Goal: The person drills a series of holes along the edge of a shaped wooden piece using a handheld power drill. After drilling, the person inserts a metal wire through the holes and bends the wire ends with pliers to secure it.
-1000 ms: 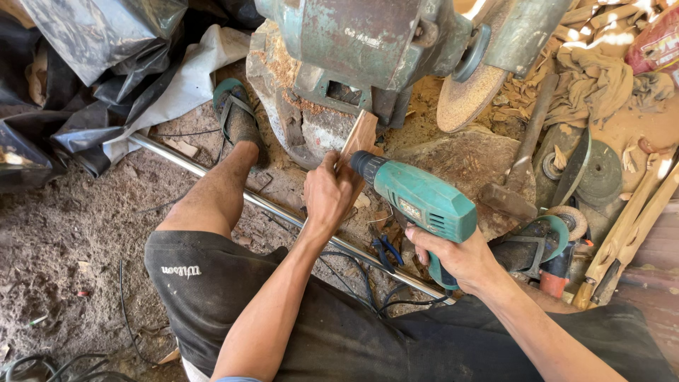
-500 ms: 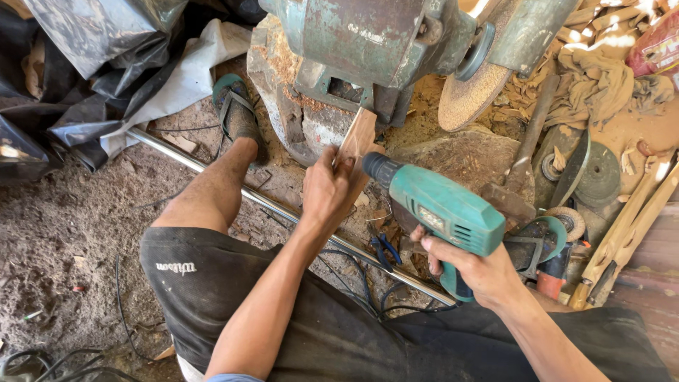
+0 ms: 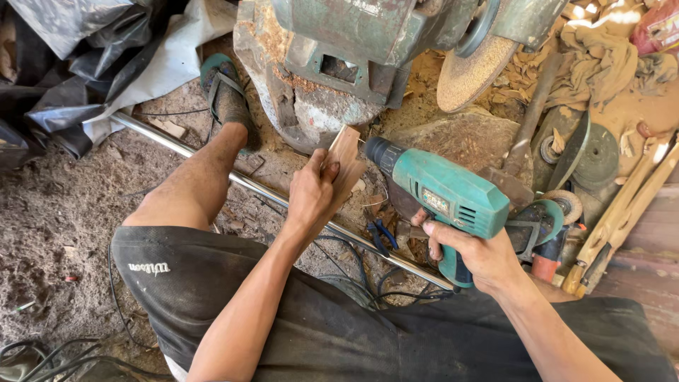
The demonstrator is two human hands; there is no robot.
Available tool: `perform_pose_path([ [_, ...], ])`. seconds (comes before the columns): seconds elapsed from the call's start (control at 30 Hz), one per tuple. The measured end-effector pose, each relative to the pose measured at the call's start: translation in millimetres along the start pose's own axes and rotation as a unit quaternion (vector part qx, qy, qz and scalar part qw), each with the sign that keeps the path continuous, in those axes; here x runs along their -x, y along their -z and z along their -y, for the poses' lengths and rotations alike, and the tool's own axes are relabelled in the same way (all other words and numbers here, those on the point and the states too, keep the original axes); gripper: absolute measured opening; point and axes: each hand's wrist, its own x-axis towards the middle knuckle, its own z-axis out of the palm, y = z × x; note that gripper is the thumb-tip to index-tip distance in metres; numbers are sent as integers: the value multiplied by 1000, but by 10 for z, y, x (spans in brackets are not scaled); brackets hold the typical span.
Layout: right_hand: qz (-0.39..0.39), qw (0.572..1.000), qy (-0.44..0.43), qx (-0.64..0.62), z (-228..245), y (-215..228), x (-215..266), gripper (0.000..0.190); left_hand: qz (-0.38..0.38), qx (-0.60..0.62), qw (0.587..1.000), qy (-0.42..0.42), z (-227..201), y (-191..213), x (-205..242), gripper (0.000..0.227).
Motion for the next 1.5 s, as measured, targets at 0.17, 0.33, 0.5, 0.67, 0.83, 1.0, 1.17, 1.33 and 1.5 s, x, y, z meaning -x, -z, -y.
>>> perform_pose_path([
  [0.17, 2, 1000, -4, -1, -13, -34, -69, 30, -34, -21, 998, -38, -84, -13, 101, 38],
  [0.33, -4, 1000, -15, 2, -29, -46, -94, 28, -45, -21, 996, -69, -99, -8, 103, 37],
  [0.5, 1, 1000, -16, 2, -30, -63, -117, 27, -42, -26, 998, -44, -118, -11, 108, 37],
  [0.67, 1, 1000, -13, 6, -49, -79, -130, 27, -55, -41, 995, -71, -95, -16, 103, 37],
  [0.83, -7, 1000, -17, 1, -64, -81, -154, 27, -60, -47, 993, -86, -47, -43, 68, 36],
  [1.0, 6, 1000, -11, 20, -81, -98, -186, 21, -62, -64, 992, -88, -7, -73, 24, 36],
  [1.17, -12, 999, -27, 16, -99, -134, -205, 19, -72, -68, 991, -91, 24, -107, 34, 33],
  [1.33, -14, 999, -27, 22, -85, -134, -232, 19, -92, -82, 986, -109, 5, -100, 44, 30],
  [1.5, -21, 999, -34, 24, -101, -116, -238, 21, -72, -87, 991, -70, -15, -103, 55, 28],
])
